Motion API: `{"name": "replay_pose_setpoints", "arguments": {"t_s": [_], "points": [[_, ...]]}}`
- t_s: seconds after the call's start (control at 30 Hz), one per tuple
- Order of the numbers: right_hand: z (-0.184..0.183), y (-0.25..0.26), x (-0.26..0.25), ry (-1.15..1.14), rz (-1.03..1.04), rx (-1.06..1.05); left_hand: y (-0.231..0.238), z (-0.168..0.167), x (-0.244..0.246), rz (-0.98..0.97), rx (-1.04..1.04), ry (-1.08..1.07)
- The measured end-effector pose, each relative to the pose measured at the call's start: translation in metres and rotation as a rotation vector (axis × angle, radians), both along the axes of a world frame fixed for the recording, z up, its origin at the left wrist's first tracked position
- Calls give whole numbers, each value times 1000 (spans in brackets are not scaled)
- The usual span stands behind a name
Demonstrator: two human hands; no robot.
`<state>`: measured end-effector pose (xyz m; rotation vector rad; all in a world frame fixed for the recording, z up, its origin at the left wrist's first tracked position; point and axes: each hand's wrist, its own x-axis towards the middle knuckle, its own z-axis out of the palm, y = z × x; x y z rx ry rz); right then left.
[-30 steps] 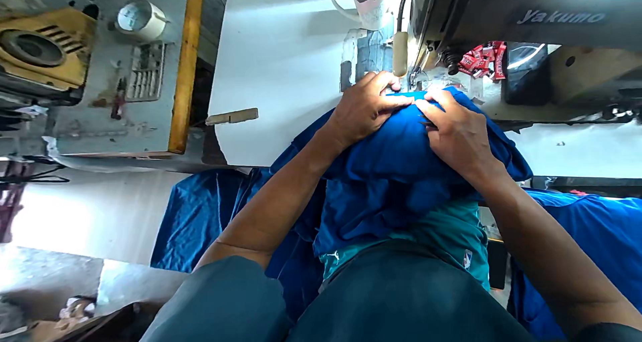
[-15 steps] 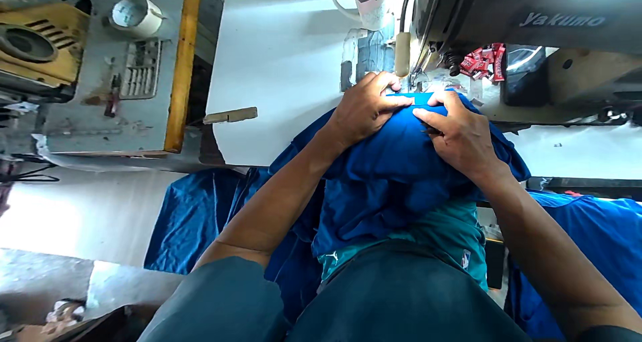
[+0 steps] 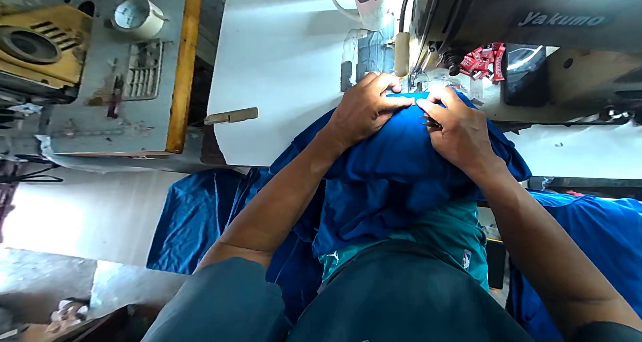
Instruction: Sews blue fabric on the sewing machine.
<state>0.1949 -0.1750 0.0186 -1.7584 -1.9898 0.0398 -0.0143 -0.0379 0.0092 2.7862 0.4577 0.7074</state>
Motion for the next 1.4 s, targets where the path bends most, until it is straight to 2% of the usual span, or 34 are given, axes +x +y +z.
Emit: {"name": "replay_pose_setpoints", "arguments": {"t_s": [0.33,0.47,0.63,0.77,0.93,1.0,1.1,1.17,1.4], "points": [[2,2,-5,-62,-40,-36,0,-1,-1,-12,21,17],[-3,-3,-5,-57,-29,49,0,-1,0,-4,26,11],[-2,-6,-7,-20,-26,58,1,-2,0,-8,25,-2],[5,2,-6,177,-97,25,1,-3,0,-10,8,-12],[19,10,-14,366,-180,-169,1,-3,0,-5,1,-13],[24,17,-11,567,-231,-261,2,-4,-1,-3,0,-6],[29,24,-7,989,-305,-420,2,-5,-1,4,-4,-7],[34,26,-7,1173,-345,-483,2,-6,0,7,-4,-9],[34,38,-10,1194,-381,-517,2,-6,-1,3,-5,-9]]}}
